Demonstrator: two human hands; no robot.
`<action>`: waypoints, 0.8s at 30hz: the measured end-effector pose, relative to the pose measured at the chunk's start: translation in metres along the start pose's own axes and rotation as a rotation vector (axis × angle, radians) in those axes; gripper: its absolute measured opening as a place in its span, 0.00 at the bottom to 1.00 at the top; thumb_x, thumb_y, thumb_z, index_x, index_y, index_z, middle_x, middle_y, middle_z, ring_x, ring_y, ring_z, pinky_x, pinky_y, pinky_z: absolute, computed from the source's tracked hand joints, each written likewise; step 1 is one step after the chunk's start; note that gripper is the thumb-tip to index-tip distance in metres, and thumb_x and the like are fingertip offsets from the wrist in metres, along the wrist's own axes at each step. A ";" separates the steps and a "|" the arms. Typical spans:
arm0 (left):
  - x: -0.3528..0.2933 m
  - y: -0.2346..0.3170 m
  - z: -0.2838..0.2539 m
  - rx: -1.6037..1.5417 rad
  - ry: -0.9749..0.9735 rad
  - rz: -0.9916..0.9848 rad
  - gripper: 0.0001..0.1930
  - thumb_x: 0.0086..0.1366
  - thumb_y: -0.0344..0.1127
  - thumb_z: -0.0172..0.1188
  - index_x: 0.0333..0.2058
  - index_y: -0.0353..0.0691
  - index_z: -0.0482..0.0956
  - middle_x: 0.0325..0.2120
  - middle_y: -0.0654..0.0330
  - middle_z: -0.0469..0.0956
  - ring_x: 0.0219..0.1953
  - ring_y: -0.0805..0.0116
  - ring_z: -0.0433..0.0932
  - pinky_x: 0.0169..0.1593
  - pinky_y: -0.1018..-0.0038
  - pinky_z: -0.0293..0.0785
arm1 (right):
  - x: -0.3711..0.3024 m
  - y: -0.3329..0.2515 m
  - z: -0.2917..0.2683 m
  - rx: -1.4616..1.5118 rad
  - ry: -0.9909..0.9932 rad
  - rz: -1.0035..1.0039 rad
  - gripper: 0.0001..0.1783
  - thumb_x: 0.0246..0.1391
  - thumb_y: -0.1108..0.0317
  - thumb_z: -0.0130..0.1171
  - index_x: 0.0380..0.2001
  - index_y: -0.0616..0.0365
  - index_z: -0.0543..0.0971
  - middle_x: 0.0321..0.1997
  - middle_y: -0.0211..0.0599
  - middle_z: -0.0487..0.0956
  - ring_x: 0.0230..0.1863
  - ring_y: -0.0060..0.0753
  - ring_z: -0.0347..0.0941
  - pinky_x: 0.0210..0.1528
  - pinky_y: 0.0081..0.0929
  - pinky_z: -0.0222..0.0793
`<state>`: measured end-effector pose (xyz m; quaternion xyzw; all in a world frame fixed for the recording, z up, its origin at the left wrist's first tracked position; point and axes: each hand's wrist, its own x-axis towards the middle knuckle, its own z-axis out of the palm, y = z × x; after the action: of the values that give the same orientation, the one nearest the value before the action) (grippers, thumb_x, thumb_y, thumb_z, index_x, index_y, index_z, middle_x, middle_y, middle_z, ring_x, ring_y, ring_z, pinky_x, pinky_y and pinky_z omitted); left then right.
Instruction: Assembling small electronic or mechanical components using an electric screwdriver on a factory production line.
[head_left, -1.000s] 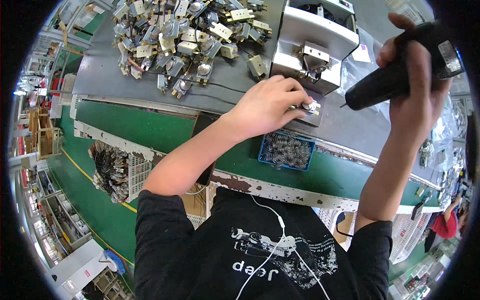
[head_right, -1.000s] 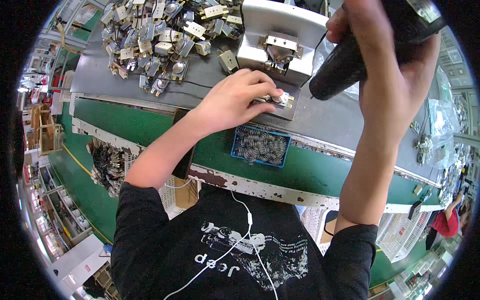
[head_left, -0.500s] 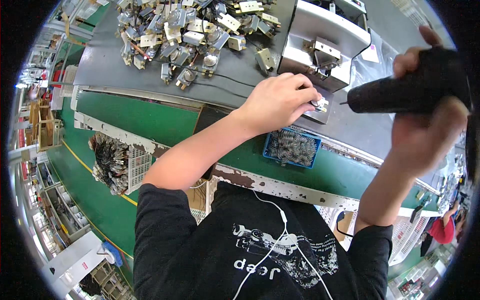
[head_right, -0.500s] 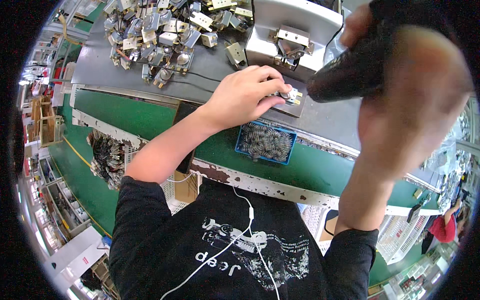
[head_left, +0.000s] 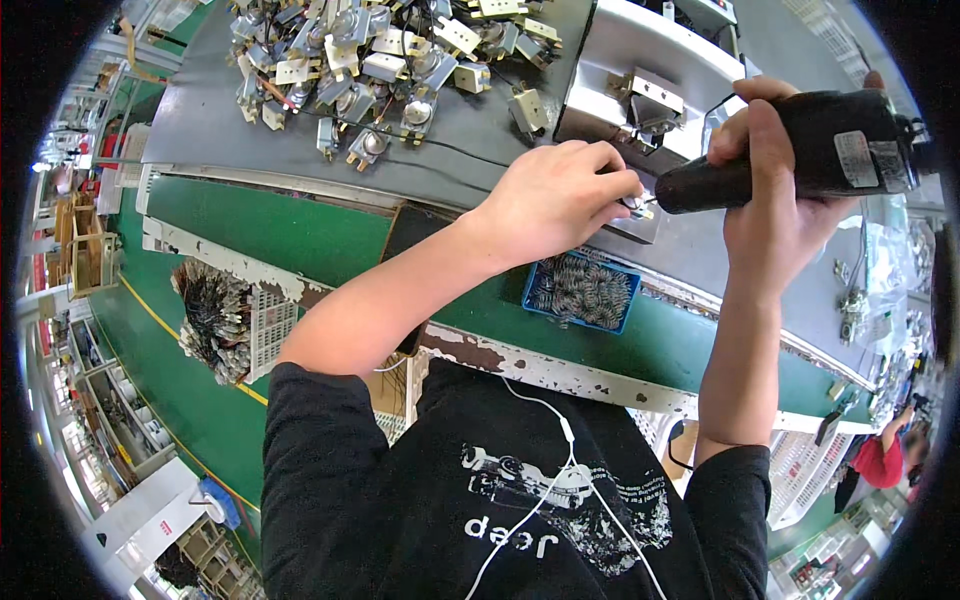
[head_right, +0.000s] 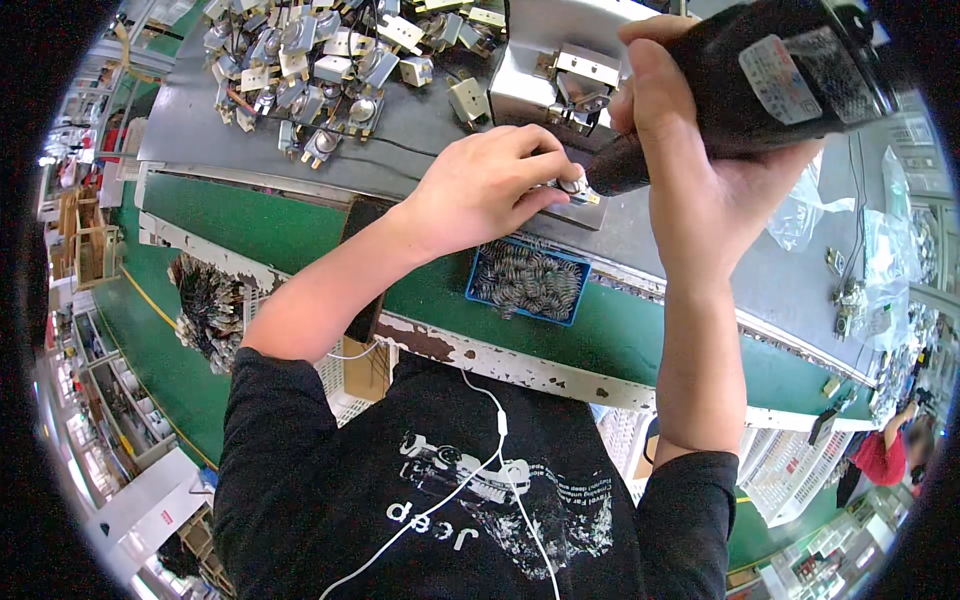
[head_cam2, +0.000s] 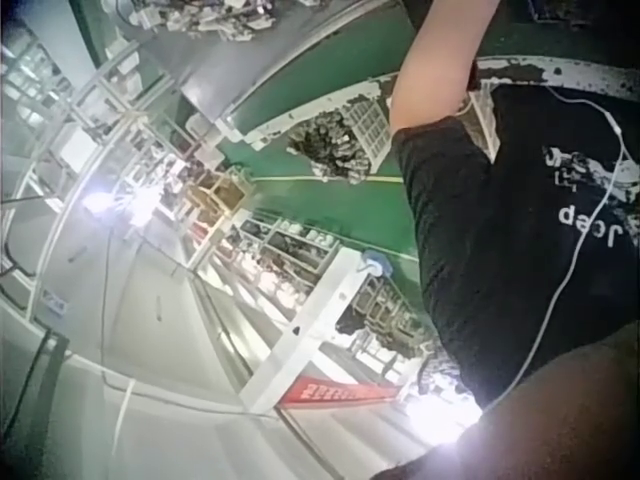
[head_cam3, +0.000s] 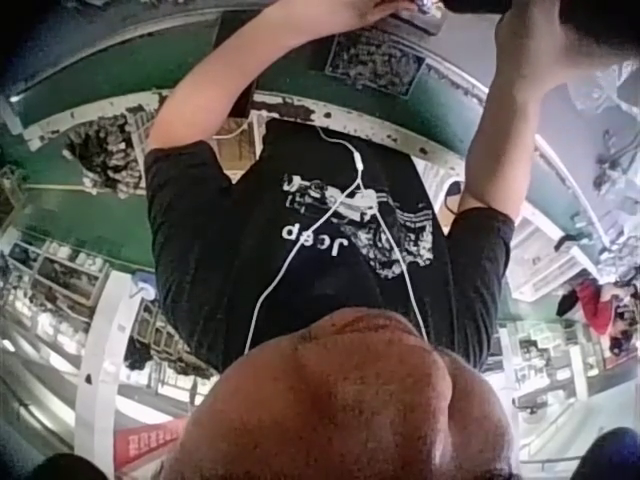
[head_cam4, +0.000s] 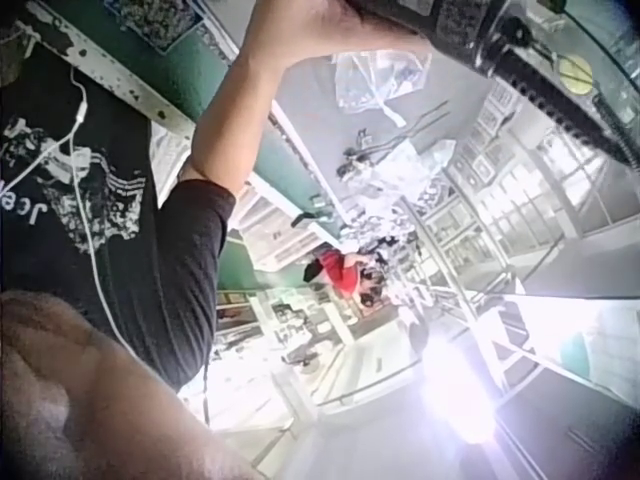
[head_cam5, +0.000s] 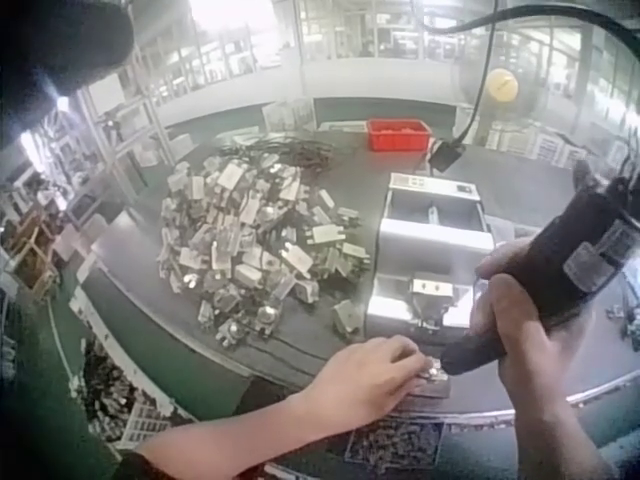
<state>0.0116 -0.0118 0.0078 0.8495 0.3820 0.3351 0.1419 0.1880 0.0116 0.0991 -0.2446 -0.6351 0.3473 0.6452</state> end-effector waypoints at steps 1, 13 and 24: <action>0.000 0.000 0.001 -0.006 0.008 0.008 0.10 0.56 0.36 0.68 0.37 0.47 0.80 0.34 0.62 0.76 0.36 0.59 0.79 0.38 0.63 0.77 | 0.000 -0.001 0.001 -0.037 -0.010 0.015 0.45 0.59 0.80 0.56 0.72 0.56 0.43 0.42 0.54 0.79 0.25 0.28 0.74 0.29 0.27 0.75; -0.001 -0.003 0.004 -0.009 0.005 0.006 0.10 0.56 0.37 0.67 0.38 0.48 0.80 0.34 0.63 0.76 0.36 0.59 0.79 0.38 0.63 0.76 | 0.011 0.007 -0.003 0.163 -0.280 0.122 0.52 0.57 0.73 0.61 0.73 0.54 0.37 0.41 0.50 0.77 0.26 0.29 0.73 0.28 0.27 0.71; 0.000 -0.006 -0.003 -0.013 -0.096 0.010 0.09 0.59 0.36 0.66 0.39 0.48 0.79 0.39 0.66 0.77 0.41 0.60 0.77 0.45 0.64 0.74 | 0.005 0.007 -0.012 0.152 -0.232 0.170 0.49 0.59 0.79 0.55 0.73 0.51 0.37 0.39 0.46 0.75 0.25 0.26 0.71 0.30 0.26 0.71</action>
<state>0.0067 -0.0076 0.0071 0.8655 0.3685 0.2972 0.1638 0.1989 0.0213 0.0962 -0.2064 -0.6541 0.4737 0.5524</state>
